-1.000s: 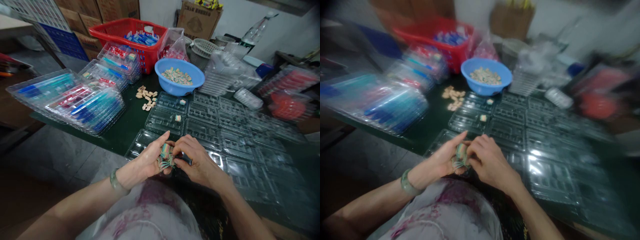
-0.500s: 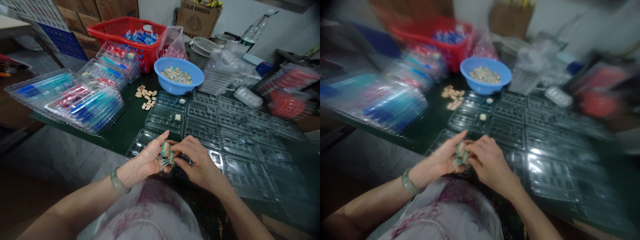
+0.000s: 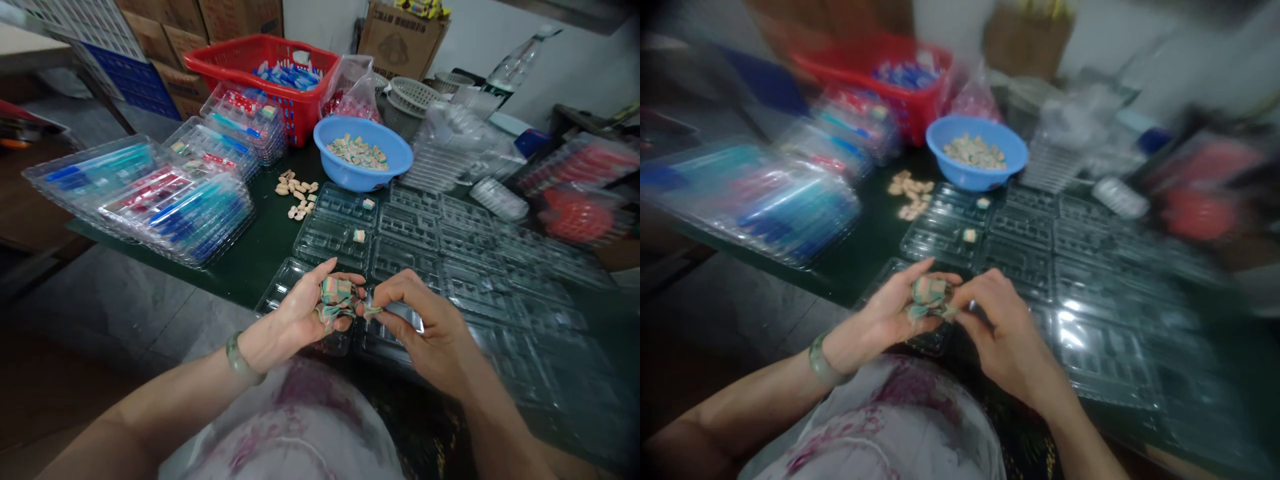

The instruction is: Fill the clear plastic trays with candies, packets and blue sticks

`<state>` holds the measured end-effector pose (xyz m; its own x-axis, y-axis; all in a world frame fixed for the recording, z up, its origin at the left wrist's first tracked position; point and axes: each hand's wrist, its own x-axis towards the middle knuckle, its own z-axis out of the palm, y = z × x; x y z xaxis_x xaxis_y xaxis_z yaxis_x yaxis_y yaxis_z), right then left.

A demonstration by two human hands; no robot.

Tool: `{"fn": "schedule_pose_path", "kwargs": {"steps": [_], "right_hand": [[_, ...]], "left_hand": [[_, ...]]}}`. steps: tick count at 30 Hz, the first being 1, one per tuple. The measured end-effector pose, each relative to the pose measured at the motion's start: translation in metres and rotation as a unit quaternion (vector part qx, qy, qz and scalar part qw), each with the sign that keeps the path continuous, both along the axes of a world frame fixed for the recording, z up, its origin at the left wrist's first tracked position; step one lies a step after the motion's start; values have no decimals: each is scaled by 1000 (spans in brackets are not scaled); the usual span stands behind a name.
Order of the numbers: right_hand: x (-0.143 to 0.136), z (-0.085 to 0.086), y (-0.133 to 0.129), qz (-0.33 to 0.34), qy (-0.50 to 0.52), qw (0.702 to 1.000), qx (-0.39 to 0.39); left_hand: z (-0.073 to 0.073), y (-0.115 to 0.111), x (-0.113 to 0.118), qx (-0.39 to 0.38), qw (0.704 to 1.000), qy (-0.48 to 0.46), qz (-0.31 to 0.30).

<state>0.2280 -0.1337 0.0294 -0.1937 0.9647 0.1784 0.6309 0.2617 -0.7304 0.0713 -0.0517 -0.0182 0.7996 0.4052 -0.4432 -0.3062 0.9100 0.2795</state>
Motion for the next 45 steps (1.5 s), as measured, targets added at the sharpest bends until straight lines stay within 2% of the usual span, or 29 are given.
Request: {"fn": "schedule_pose_path", "kwargs": {"steps": [4, 8, 12, 18, 21, 28, 33, 36, 40, 45], "right_hand": [[-7, 8, -7, 67, -46, 997, -7], [-20, 8, -9, 94, -116, 989, 2], [-29, 1, -7, 84, -156, 984, 3], [-31, -10, -3, 32, -183, 982, 40], [-31, -13, -2, 33, -193, 980, 40], [-29, -17, 6, 41, -178, 982, 54], [-25, -18, 7, 44, -156, 985, 56], [-22, -15, 4, 47, -140, 988, 45], [-16, -1, 2, 70, -138, 988, 23], [-14, 14, 3, 111, -221, 969, 3]], "left_hand": [[-2, 3, 1, -46, 999, 11, 16], [-4, 5, 3, -53, 998, 36, 25], [-3, 5, 5, -33, 997, 56, 39], [3, 1, 9, -3, 992, 111, 65], [3, 0, 11, 11, 989, 123, 82], [7, -3, 14, -30, 995, 55, 79], [9, -4, 16, -57, 995, 53, 66], [7, -3, 16, -76, 996, 33, 40], [2, -2, 16, -85, 996, 15, 18], [3, -4, 17, -64, 997, 39, 20]]}}
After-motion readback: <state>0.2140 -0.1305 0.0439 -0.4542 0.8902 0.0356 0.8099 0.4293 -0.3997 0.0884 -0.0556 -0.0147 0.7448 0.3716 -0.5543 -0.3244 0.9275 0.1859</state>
